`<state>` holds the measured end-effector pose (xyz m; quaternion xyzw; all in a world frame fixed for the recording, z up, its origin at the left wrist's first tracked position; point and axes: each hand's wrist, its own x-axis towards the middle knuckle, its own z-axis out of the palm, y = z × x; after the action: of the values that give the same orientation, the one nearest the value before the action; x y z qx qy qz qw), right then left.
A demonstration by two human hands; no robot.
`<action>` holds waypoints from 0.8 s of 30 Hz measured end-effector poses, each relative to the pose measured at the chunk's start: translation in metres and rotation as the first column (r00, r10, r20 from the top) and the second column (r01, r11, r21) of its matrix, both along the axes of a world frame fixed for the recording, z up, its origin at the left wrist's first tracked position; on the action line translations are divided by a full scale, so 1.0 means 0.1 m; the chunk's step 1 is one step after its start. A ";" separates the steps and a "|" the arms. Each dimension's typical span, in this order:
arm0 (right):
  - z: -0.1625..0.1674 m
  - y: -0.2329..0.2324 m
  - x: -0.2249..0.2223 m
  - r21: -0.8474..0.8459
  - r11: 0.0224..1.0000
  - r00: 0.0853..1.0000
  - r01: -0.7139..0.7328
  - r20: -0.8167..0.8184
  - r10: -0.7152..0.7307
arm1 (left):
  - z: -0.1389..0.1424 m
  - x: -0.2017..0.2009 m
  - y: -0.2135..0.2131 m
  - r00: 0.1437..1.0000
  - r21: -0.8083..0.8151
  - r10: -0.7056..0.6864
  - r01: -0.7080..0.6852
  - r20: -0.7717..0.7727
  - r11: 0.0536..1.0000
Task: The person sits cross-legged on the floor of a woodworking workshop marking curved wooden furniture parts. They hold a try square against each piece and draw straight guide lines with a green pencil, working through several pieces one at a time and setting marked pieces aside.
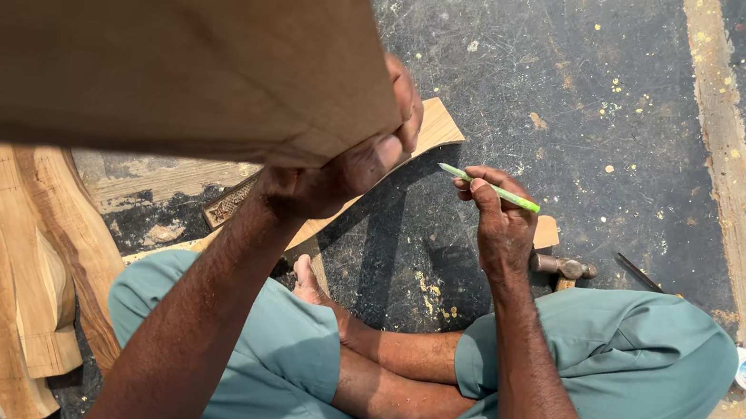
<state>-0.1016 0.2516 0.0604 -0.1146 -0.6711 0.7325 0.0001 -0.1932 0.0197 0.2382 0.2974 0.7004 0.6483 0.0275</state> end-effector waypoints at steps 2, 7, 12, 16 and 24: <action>-0.05 -0.09 -0.02 0.110 0.994 0.999 -0.008 -0.038 0.012 | 0.09 0.03 0.03 0.998 0.102 -0.005 -0.001 0.063 0.995; -0.05 -0.14 -0.04 0.262 0.965 0.999 -0.027 0.051 0.014 | 0.40 0.08 0.12 0.977 0.131 0.058 -0.087 0.206 0.988; 0.00 -0.16 -0.08 0.255 0.966 0.998 -0.053 -0.003 0.055 | 0.55 -0.05 0.05 0.974 0.079 -0.063 0.046 0.219 0.996; 0.00 -0.23 -0.09 0.267 0.962 0.996 -0.049 0.089 0.026 | 0.47 -0.16 -0.09 0.957 0.011 -0.166 0.168 0.237 0.986; -0.02 -0.29 -0.13 0.304 0.950 0.993 -0.074 0.111 0.041 | 0.06 0.11 -0.49 0.711 0.035 -0.307 0.370 0.633 0.928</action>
<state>-0.1148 0.2228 0.0587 -0.1312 -0.7791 0.6118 -0.0380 -0.1822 -0.0291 0.2442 0.1855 0.6139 0.6597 0.3917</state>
